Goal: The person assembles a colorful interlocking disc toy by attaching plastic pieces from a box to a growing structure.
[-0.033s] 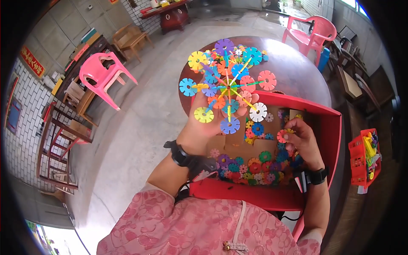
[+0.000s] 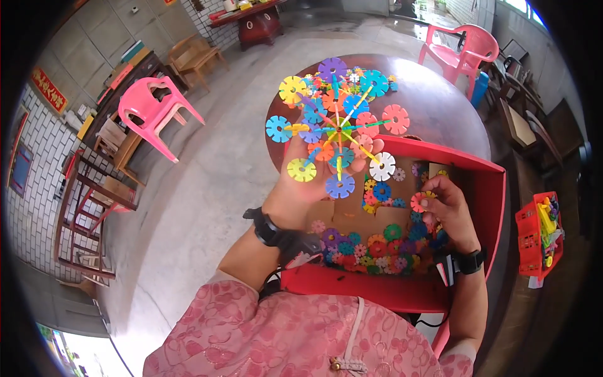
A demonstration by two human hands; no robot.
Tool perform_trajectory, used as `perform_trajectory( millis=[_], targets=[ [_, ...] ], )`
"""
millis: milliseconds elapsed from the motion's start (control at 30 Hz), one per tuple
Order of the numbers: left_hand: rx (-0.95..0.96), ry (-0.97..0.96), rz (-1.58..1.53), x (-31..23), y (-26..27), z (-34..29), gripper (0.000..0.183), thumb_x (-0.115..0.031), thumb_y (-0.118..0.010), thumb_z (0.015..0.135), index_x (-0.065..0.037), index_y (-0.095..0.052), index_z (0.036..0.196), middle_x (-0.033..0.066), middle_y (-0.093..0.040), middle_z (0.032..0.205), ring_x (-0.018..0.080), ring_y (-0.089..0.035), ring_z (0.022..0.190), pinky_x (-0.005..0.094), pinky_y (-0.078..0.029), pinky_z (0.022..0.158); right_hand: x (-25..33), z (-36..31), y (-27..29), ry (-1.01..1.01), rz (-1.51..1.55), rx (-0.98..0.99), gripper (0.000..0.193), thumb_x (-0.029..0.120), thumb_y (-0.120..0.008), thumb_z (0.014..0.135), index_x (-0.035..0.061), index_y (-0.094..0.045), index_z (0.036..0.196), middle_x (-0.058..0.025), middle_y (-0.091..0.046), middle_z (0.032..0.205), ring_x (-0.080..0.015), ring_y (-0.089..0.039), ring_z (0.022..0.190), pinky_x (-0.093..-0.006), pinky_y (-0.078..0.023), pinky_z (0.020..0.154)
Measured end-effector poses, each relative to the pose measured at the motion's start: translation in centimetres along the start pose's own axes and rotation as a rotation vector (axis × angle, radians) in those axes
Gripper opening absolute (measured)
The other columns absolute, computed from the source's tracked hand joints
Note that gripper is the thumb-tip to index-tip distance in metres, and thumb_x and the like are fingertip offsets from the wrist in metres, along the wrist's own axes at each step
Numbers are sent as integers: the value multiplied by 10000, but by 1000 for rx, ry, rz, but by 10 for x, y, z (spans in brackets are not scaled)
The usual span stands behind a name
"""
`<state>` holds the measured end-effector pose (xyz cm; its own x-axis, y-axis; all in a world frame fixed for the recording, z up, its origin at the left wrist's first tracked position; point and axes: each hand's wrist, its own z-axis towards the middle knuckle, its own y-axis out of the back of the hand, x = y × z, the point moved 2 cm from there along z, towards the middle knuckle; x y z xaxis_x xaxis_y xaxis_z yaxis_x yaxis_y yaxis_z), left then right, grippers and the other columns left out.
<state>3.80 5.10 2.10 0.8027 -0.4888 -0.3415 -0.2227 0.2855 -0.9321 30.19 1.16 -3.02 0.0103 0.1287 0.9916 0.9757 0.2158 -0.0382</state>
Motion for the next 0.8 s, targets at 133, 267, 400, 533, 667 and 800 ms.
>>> perform_trajectory(
  millis=[133, 267, 400, 533, 667, 800],
  targets=[
    [20, 18, 21, -1, 10, -3, 693, -533, -424, 950, 58, -439, 1312, 263, -592, 1131, 455, -506, 1168, 396, -585, 776, 0, -1, -1, 24, -42, 27, 164, 24, -618, 863, 46, -516, 989, -28, -616, 875, -57, -550, 610, -193, -447, 545],
    [-5, 18, -19, 3, 5, -7, 706, -553, -446, 935, 39, -441, 1319, 243, -600, 1116, 452, -507, 1170, 376, -577, 730, 1, -2, -1, 31, -37, 37, 186, 13, -642, 851, 49, -519, 986, -19, -606, 866, -55, -553, 645, -195, -452, 564],
    [5, -38, 304, -3, 10, -5, 622, -496, -441, 962, 3, -436, 1332, 204, -615, 1108, 352, -554, 1136, 345, -549, 721, -1, -2, -1, 46, -41, 63, 229, 2, -664, 836, 45, -532, 1017, -13, -600, 866, -54, -543, 646, -195, -448, 571],
    [-174, -140, 728, 0, 6, -7, 546, -438, -441, 964, -13, -473, 1305, 204, -592, 1186, 329, -598, 1074, 366, -562, 765, 0, 0, -1, 62, -37, 51, 254, -8, -654, 835, 36, -542, 1059, -5, -597, 852, -50, -535, 647, -196, -442, 572],
    [-77, -501, 1014, 11, -11, -27, 515, -430, -431, 949, -45, -508, 1282, 173, -577, 1255, 327, -603, 1067, 426, -558, 783, -1, 2, 1, -2, -127, 22, 252, -5, -626, 847, 23, -544, 1083, 1, -595, 832, -48, -539, 658, -201, -445, 581],
    [-58, -141, 433, 0, -7, -1, 462, -373, -345, 1008, -61, -438, 1335, 120, -574, 1244, 277, -626, 1027, 434, -535, 859, -4, 2, 0, -4, -24, 51, 222, 25, -596, 878, 23, -540, 1093, 3, -587, 833, -57, -562, 670, -207, -458, 592]
  ],
)
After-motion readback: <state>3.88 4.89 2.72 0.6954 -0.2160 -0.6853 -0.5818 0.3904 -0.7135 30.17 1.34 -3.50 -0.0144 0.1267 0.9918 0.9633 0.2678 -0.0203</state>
